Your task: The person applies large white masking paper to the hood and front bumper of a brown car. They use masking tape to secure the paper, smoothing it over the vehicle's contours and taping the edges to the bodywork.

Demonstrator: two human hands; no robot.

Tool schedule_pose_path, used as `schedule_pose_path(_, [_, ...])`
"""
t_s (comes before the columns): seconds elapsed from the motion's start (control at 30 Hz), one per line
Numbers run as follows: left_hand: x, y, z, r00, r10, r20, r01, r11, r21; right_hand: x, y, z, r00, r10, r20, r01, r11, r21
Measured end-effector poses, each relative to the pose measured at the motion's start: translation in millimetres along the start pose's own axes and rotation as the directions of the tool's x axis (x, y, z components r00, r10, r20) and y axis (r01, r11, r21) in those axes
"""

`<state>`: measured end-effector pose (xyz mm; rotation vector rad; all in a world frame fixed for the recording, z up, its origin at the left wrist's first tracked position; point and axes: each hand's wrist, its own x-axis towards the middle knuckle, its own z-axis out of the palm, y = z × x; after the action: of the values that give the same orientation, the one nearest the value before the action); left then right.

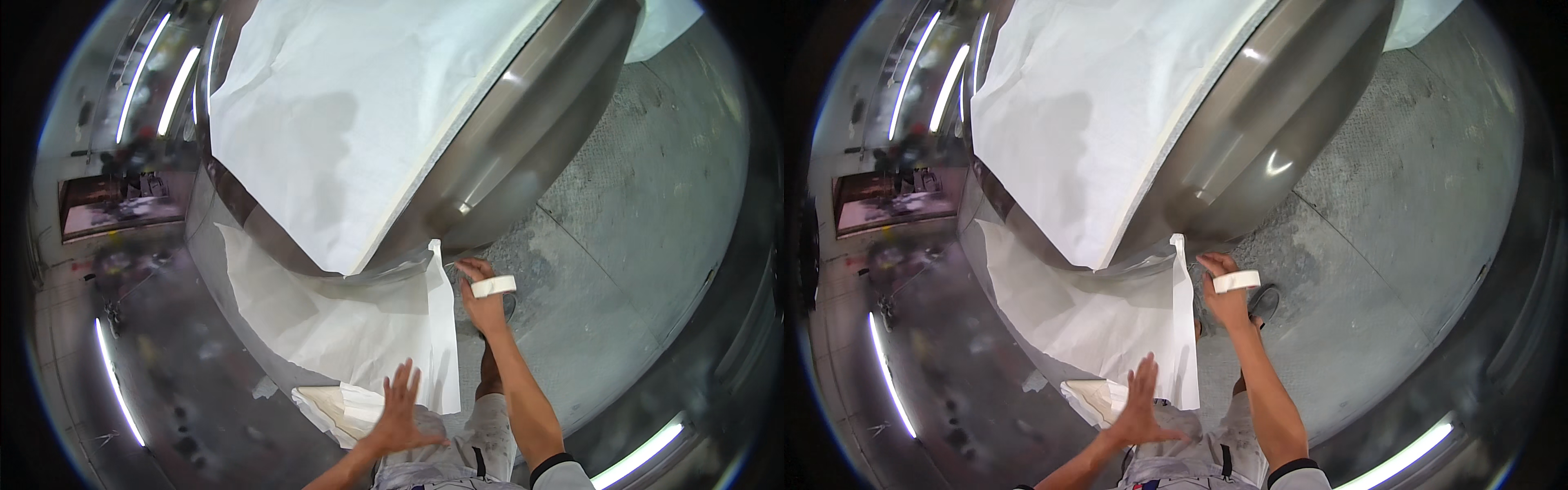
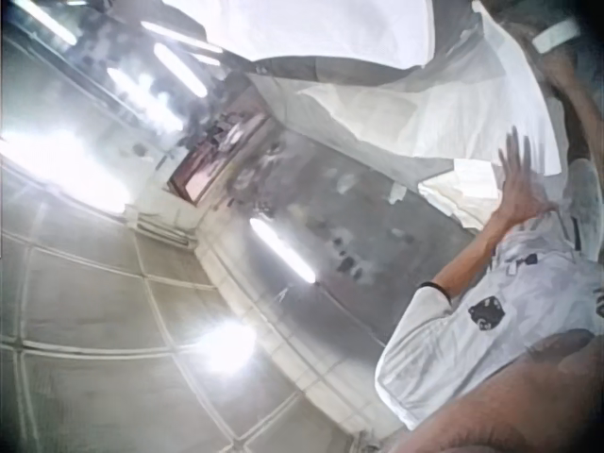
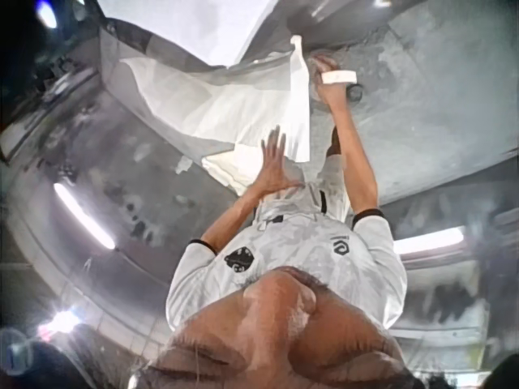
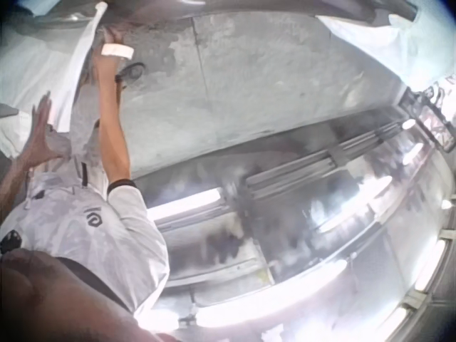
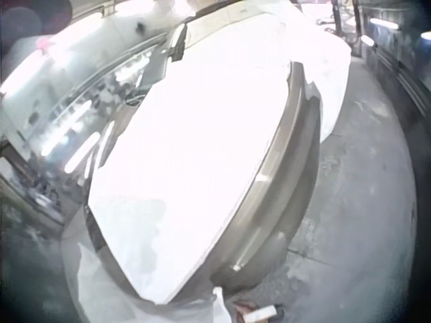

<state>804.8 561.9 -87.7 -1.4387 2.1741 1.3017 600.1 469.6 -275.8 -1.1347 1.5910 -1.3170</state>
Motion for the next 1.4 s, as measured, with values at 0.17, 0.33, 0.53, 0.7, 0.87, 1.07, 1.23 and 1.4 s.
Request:
schedule_pose_path(0.17, [1.5, -0.1, 52.8, 0.954, -0.069, -0.292, 0.051, 0.996, -0.071, -41.4, 2.3, 14.2, 0.985, -0.092, 0.145, 0.098, 0.995, -0.034])
schedule_pose_path(0.33, [25.3, 8.2, 11.0, 0.850, -0.402, -0.341, 0.204, 0.848, -0.489, -28.0, -46.2, 14.1, 0.936, -0.179, 0.303, 0.262, 0.928, -0.263])
schedule_pose_path(0.53, [34.2, -12.9, -30.2, 0.819, -0.510, -0.263, 0.051, 0.522, -0.852, 14.3, -58.1, 27.7, 0.792, -0.297, 0.533, 0.509, 0.804, -0.309])
schedule_pose_path(0.7, [29.8, -30.6, -51.7, 0.771, -0.551, -0.320, -0.023, 0.477, -0.879, 40.5, -69.8, 31.9, 0.671, -0.326, 0.665, 0.653, 0.685, -0.323])
schedule_pose_path(0.87, [30.8, -16.4, -63.7, 0.683, -0.498, -0.534, -0.089, 0.669, -0.738, 41.4, -87.8, 40.4, 0.697, -0.420, 0.582, 0.630, 0.746, -0.215])
schedule_pose_path(1.07, [25.6, -23.2, -54.1, 0.764, -0.281, -0.581, -0.151, 0.798, -0.584, 48.9, -62.8, 30.6, 0.765, -0.323, 0.558, 0.462, 0.878, -0.125])
schedule_pose_path(1.23, [13.2, -25.9, -53.7, 0.837, -0.190, -0.514, -0.140, 0.833, -0.535, 60.3, -112.9, 29.5, 0.755, -0.279, 0.593, 0.492, 0.839, -0.233])
schedule_pose_path(1.4, [8.4, -35.4, -41.8, 0.853, -0.174, -0.492, -0.171, 0.797, -0.579, 75.5, -98.3, 13.4, 0.608, -0.132, 0.783, 0.475, 0.851, -0.225])
